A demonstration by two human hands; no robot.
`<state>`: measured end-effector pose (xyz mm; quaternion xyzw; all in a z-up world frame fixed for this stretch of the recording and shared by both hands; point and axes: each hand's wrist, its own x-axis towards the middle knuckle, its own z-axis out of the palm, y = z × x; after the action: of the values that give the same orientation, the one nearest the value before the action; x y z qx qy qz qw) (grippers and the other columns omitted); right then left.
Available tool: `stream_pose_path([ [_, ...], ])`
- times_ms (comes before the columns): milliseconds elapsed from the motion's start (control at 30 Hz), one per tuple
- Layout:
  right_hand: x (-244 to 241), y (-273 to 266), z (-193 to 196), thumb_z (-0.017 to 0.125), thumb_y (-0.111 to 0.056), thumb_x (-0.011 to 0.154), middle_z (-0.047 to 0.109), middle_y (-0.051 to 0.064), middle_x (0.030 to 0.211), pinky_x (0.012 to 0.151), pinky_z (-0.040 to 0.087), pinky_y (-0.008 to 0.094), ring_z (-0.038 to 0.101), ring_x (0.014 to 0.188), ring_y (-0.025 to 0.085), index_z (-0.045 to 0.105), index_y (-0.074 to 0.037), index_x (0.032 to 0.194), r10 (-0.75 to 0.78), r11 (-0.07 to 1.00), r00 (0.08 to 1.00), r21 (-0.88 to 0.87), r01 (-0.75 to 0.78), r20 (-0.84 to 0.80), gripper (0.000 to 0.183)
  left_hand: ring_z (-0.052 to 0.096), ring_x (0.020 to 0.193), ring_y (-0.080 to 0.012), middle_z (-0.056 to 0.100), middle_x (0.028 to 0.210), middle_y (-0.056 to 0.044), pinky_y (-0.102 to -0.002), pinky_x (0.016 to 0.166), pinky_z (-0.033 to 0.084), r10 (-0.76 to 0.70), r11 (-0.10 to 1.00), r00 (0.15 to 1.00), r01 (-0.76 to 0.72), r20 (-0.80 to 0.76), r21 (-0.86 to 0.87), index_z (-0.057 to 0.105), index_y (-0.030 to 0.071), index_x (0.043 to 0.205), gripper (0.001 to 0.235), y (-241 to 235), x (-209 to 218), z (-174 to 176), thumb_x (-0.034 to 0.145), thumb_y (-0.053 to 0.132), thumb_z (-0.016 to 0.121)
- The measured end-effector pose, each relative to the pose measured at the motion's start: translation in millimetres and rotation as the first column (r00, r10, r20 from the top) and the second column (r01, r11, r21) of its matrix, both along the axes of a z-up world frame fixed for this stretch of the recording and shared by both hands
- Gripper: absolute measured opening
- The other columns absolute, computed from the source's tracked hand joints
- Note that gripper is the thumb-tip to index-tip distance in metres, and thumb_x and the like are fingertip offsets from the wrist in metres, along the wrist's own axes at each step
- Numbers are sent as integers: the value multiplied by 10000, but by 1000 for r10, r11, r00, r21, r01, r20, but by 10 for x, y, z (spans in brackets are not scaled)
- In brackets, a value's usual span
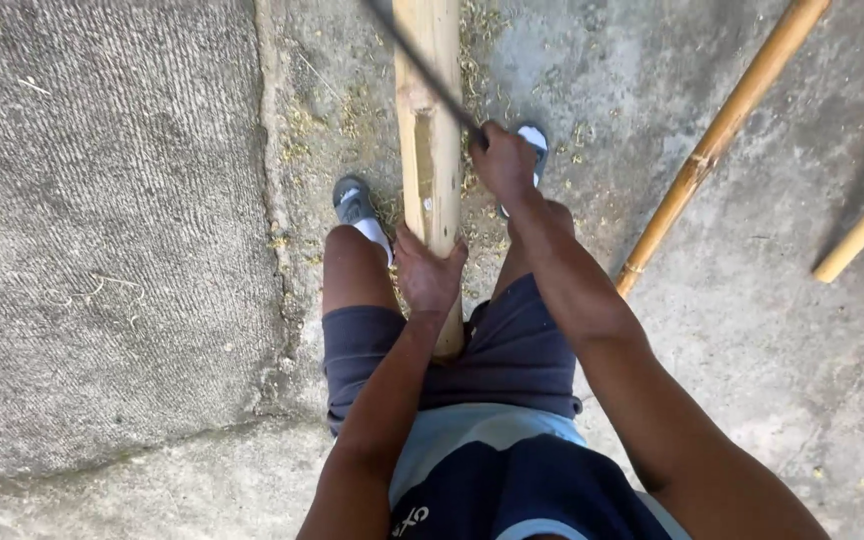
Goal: Scraping and shaping a bamboo pole with a machete.
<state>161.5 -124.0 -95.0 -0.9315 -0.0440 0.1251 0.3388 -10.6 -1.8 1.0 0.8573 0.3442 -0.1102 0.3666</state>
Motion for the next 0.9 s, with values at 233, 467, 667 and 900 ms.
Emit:
stream_pose_path([
  [233,78,-149,39,746,-237,896,685,168,725,587,517,507,674,660,397,694,-88,885,146,988,981,-72,-138,126,158,492,1291,-500,478,1388,-342,-532,1099,416,13,999,999,-14,-33,-40,238,-88,1516,1086,6,106,234,762,433,822],
  [467,34,-51,-42,724,-174,957,648,196,726,581,515,456,674,633,360,671,-49,878,40,993,997,113,-47,59,158,463,1309,-506,433,1421,-368,-538,1118,393,-49,999,999,49,-5,5,157,-127,1536,1176,1,-52,-39,791,477,838],
  [667,-176,-120,-103,746,-151,862,671,201,705,580,528,460,674,602,374,677,-25,839,208,975,966,42,-217,156,145,480,1283,-503,447,1394,-350,-533,1089,398,-15,999,996,12,-86,-30,190,-115,1543,1170,5,46,209,773,489,831],
  [900,-233,-59,-44,726,-170,824,647,208,657,588,528,466,676,609,388,666,-23,816,222,966,959,95,-241,177,159,512,1237,-488,465,1363,-334,-529,1066,428,1,998,998,-5,-61,-59,193,-117,1548,1145,18,67,172,774,446,822],
])
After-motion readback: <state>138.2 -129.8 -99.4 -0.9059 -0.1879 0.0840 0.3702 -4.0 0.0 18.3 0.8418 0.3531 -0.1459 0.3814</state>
